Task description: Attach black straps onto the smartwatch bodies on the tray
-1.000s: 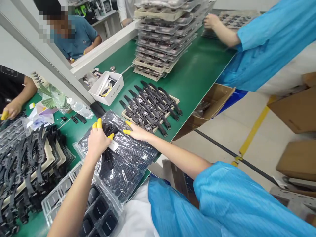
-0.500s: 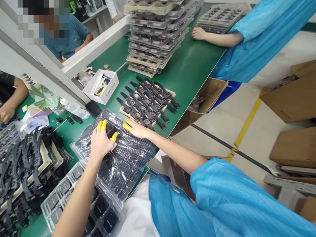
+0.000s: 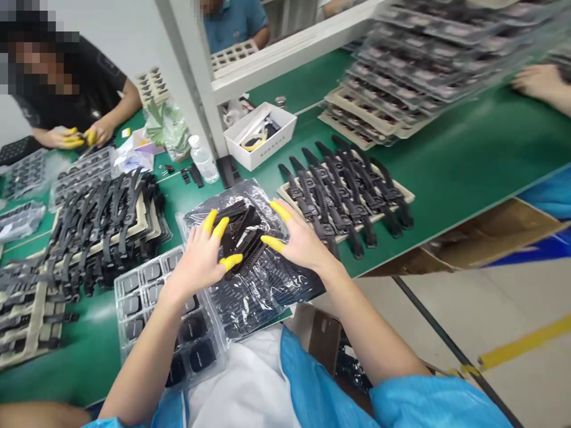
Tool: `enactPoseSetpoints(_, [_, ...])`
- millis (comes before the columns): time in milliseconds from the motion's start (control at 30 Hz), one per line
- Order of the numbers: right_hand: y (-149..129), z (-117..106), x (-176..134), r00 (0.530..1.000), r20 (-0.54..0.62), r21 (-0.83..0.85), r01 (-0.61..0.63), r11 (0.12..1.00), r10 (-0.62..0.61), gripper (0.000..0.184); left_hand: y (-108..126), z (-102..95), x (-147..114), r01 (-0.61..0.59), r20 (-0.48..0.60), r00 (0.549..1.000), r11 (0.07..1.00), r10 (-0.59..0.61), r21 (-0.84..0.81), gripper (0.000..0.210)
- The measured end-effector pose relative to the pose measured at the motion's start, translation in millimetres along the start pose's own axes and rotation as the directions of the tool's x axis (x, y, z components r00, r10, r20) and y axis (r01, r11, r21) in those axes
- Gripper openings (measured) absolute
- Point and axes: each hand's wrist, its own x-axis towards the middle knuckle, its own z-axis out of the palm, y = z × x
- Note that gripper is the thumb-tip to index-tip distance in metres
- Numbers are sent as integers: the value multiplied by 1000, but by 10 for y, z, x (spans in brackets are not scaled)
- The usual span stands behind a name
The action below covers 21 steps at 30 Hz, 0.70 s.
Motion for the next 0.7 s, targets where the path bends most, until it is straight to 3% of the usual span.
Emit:
enactPoseSetpoints(100, [-120,149,61,966,193,-87,191,978,-172,99,-296,-4,-705,93,-79,992,991,-101,-97,76])
enactPoseSetpoints(200, [-107,375,74,926,316,-156,266,951,-207,101,-573,202,-1472,249,-251,929,961,-271,-118,70])
enactPoseSetpoints(300, [-19,540,47,926,316,-217,281,935,-205,99,-734,542,-2161,375,-384,840,922,-382,-97,73])
enactPoseSetpoints(400, [49,593,30,937,287,-249,274,929,-200,98,-786,875,-2662,518,-402,755,847,-518,-118,74])
enactPoseSetpoints(533, [-118,609,-35,953,170,-256,289,923,-251,93,-848,1150,-2931,629,-261,662,711,-702,-316,73])
enactPoseSetpoints(633, [-533,743,-283,943,1,-171,329,929,-333,86,-905,1212,-2909,647,-172,631,635,-757,-422,78])
enactPoseSetpoints(700, [-871,938,-571,940,49,-38,339,940,-337,79,-921,1208,-2868,642,-153,629,621,-762,-449,80])
